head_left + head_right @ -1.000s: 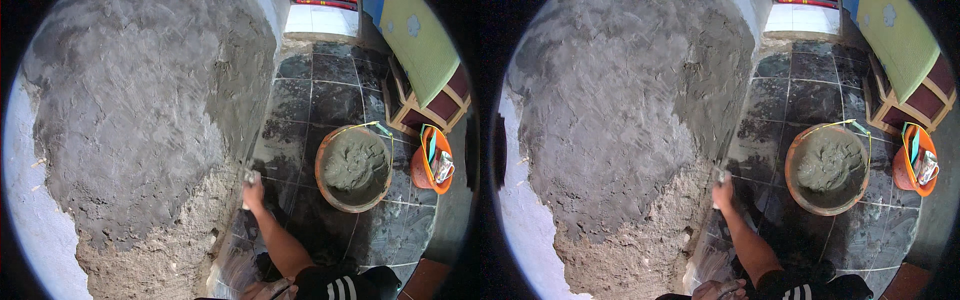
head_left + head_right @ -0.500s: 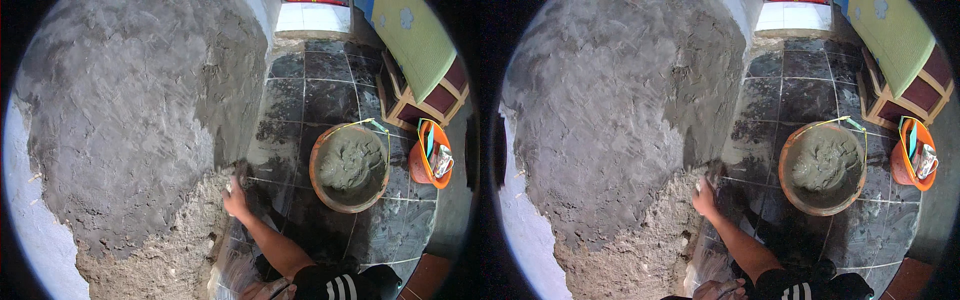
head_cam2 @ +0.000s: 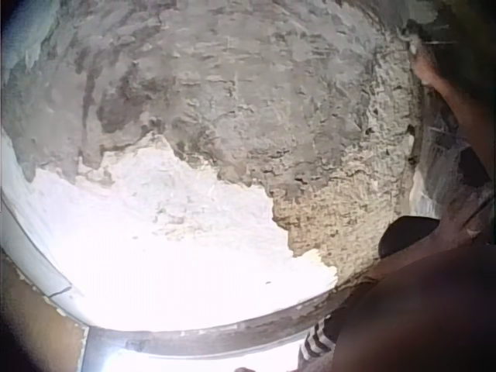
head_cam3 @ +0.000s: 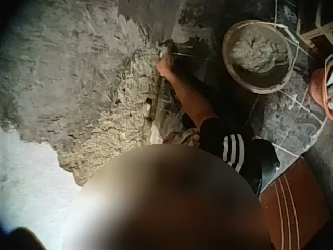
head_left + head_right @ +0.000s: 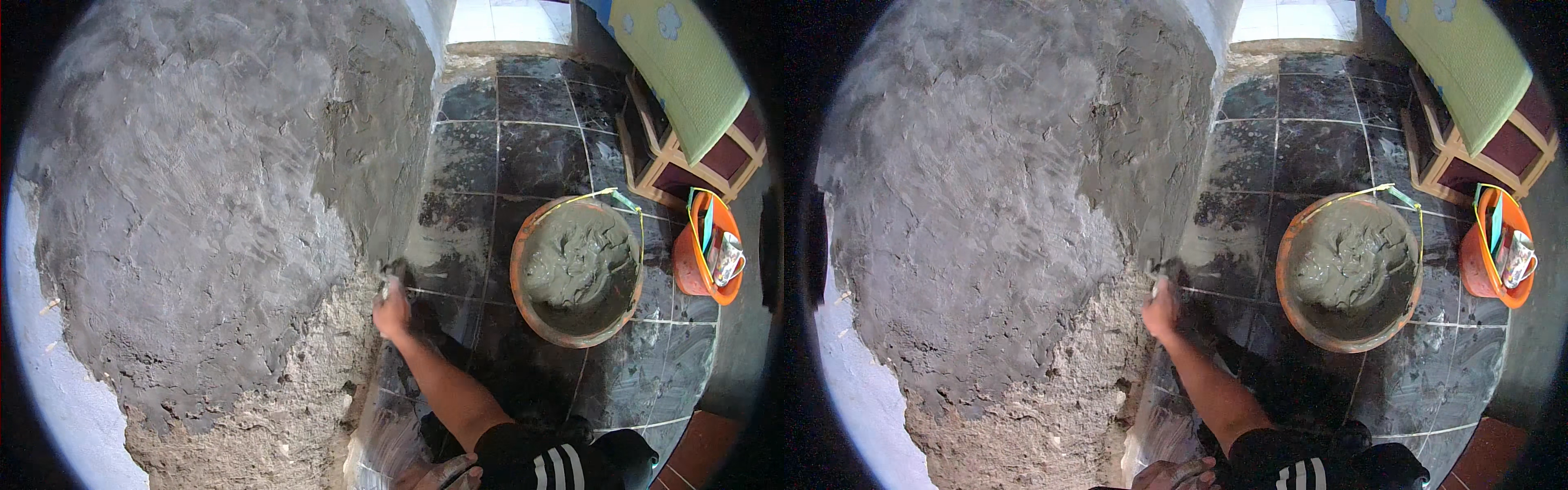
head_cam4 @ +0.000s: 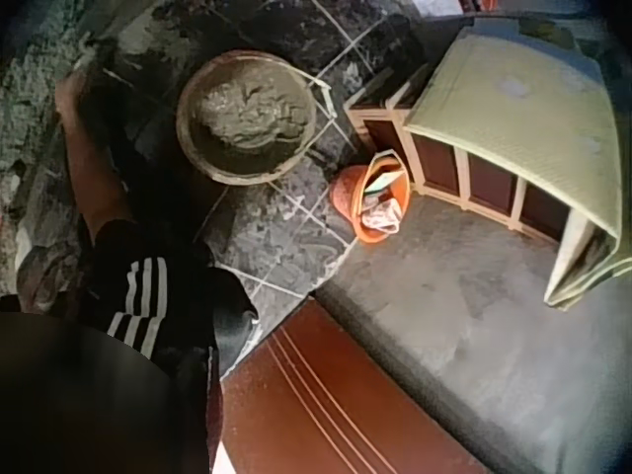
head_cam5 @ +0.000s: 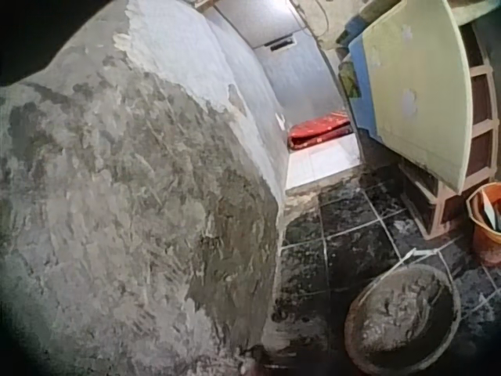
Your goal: Applying and smoothing plaster or cement onto a wall using a trowel.
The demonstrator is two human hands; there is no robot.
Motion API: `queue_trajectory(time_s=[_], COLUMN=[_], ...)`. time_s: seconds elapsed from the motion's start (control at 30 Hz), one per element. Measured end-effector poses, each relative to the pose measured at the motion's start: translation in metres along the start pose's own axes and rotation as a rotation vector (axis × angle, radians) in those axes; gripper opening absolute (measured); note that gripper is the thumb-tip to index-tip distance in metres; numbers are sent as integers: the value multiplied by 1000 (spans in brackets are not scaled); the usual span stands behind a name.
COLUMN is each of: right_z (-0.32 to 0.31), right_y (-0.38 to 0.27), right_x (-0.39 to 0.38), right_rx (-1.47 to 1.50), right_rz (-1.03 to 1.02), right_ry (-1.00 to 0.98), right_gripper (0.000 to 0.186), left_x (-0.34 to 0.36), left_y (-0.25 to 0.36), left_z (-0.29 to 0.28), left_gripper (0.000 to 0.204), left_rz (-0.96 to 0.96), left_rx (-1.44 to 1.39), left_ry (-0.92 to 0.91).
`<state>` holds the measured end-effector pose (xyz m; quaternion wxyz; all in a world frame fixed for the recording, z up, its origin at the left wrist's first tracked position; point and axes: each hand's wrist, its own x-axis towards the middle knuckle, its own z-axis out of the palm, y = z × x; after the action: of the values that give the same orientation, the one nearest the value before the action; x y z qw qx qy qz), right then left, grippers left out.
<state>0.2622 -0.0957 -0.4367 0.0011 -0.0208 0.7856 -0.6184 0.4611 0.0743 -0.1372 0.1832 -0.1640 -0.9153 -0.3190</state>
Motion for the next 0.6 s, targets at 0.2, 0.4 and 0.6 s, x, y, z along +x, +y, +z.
queue_trajectory(time_s=[0.2,0.4,0.6], right_z=[-43,-8,5], right_y=[-13,62,31], right_x=[-75,0,50], right_rx=[183,263,188], right_rz=[-154,158,118], right_ry=[-146,25,1], right_gripper=[48,50,56], left_x=[-3,-4,0], left_y=[0,4,6], left_z=[-3,7,-1], left_gripper=[62,49,32], left_rz=[-49,-4,-61], left_rx=[78,9,18], left_ry=[-54,88,-65])
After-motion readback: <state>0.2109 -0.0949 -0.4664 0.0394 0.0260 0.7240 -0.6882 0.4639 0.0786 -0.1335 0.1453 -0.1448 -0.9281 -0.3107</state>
